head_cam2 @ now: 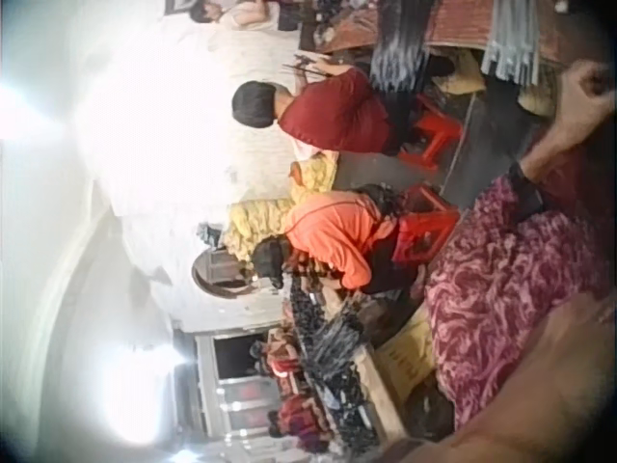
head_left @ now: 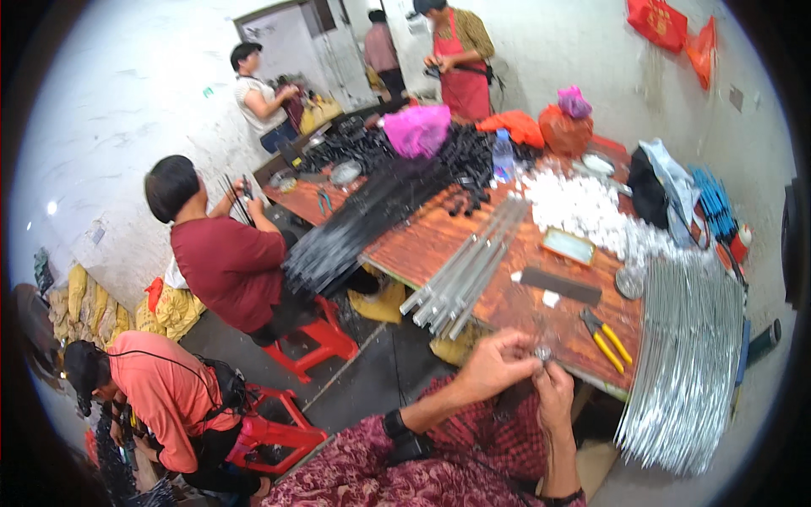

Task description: The recorder is assembling umbrella ribs by grouping them and fitting a plastic connector.

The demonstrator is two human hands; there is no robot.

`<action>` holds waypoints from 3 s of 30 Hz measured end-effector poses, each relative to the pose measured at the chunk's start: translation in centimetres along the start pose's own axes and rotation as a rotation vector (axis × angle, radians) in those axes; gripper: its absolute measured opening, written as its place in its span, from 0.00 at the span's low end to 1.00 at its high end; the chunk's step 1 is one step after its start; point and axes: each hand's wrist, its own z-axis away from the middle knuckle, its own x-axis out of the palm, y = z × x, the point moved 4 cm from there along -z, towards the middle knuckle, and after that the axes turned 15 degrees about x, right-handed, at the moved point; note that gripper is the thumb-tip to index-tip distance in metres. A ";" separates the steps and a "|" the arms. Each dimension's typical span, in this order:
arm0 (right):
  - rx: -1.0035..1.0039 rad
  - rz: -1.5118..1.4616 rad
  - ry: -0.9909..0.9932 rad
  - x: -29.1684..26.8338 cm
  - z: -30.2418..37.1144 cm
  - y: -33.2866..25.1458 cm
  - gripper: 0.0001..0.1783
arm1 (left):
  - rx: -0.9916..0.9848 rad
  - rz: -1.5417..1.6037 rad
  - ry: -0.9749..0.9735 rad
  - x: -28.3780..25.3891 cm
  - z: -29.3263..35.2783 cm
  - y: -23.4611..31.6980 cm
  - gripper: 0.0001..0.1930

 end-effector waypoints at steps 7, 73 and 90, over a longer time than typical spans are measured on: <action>-0.070 0.119 0.014 0.2 -1.7 0.5 0.15 | -0.089 -0.064 -0.040 -1.2 -1.4 1.0 0.14; -0.087 0.080 0.064 -0.8 0.4 0.7 0.19 | 0.014 -0.168 -0.186 -0.1 -1.4 1.4 0.16; -0.102 0.073 0.089 -0.6 0.8 0.6 0.17 | 0.059 -0.169 -0.106 0.2 -1.6 0.8 0.12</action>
